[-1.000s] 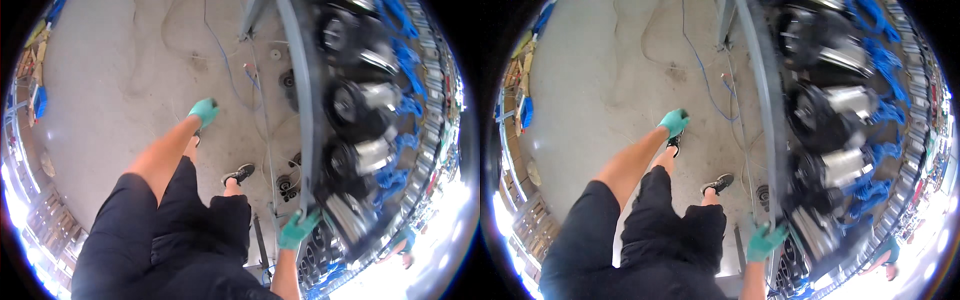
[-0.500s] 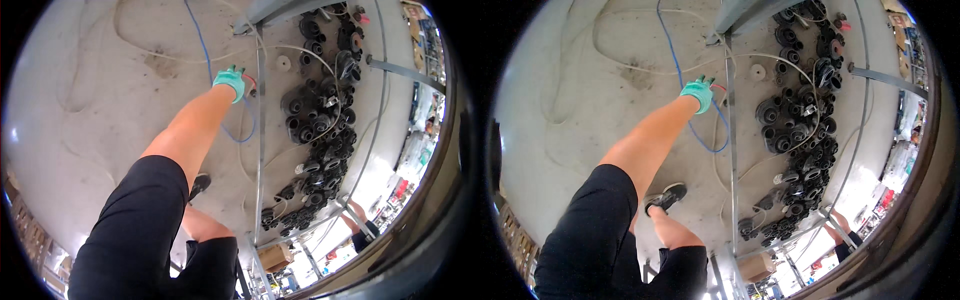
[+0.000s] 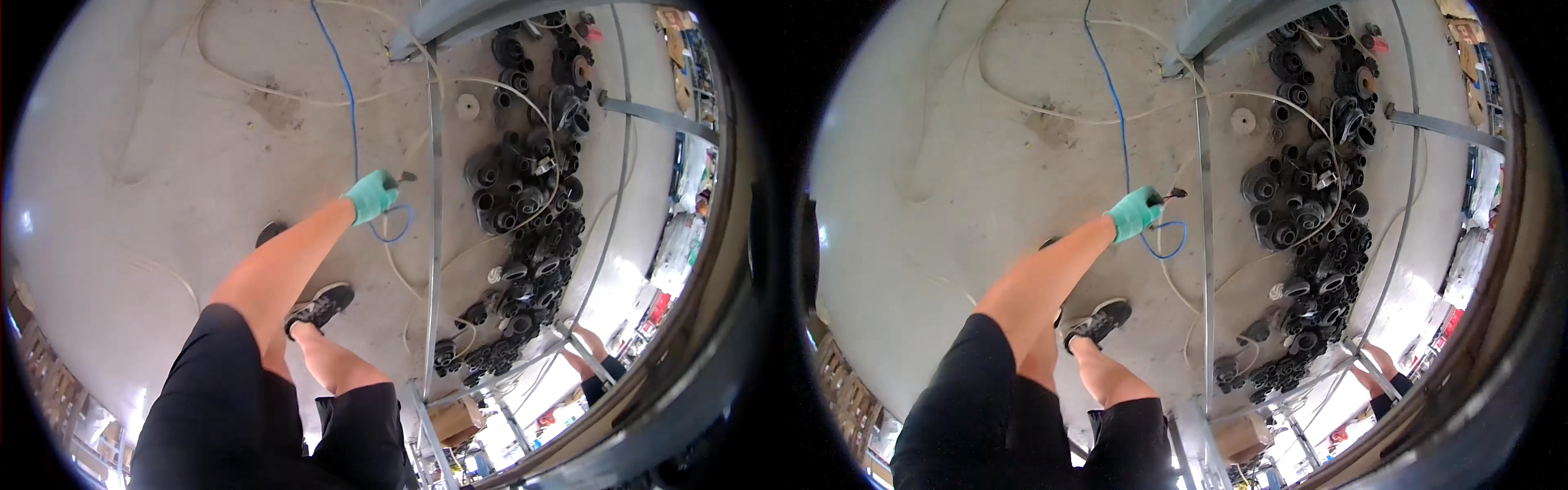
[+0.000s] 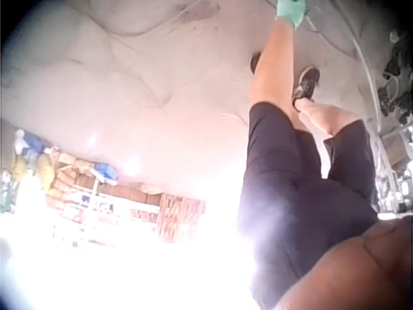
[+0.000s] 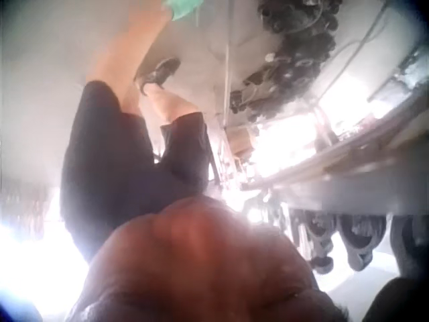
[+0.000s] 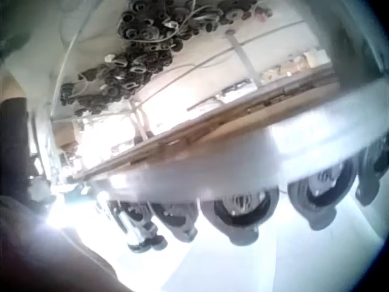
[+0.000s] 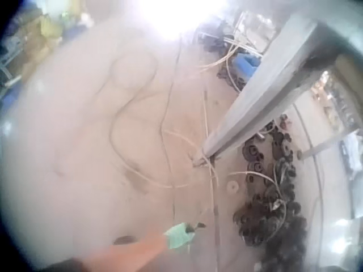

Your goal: The person tests water pumps by clamping them into a water testing tank, submerging them, and returning them to the table by hand.

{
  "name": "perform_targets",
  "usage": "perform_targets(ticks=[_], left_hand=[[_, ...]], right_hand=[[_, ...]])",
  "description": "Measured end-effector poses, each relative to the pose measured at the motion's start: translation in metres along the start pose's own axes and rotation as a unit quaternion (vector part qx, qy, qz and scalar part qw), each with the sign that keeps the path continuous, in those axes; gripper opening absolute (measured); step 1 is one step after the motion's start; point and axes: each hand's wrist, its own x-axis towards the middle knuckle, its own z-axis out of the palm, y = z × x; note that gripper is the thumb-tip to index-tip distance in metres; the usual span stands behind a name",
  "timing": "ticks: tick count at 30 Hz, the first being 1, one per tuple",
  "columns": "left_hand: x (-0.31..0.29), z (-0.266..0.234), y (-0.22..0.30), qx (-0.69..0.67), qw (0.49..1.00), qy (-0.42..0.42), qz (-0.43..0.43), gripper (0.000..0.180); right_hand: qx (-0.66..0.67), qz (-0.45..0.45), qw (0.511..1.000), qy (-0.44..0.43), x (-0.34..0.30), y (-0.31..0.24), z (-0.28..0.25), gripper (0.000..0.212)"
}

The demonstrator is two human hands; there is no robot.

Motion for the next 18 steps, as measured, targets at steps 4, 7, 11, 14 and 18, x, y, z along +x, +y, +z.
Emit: perform_targets(ticks=[4,7,11,14,18], left_hand=[[-0.168,-0.014,0.075,-0.272,0.958,-0.003,-0.088,0.052],[-0.303,-0.026,0.156,-0.208,0.976,-0.041,-0.058,0.055],[-0.466,-0.012,0.287,-0.197,0.971,-0.110,-0.080,0.047],[-0.558,0.009,0.335,-0.054,0.980,-0.193,0.005,0.046],[-0.631,0.073,0.382,-0.155,0.966,-0.207,-0.007,0.033]], right_hand=[[0.028,0.010,1.000,-0.002,-0.016,0.012,-0.027,0.081],[-0.088,-0.077,0.993,0.011,-0.038,0.059,-0.030,0.082],[-0.151,-0.089,0.952,-0.252,-0.011,0.016,-0.062,0.042],[-0.004,-0.096,0.957,-0.273,-0.002,0.009,-0.077,0.040],[0.062,-0.167,0.959,-0.220,-0.003,0.020,-0.098,0.069]])
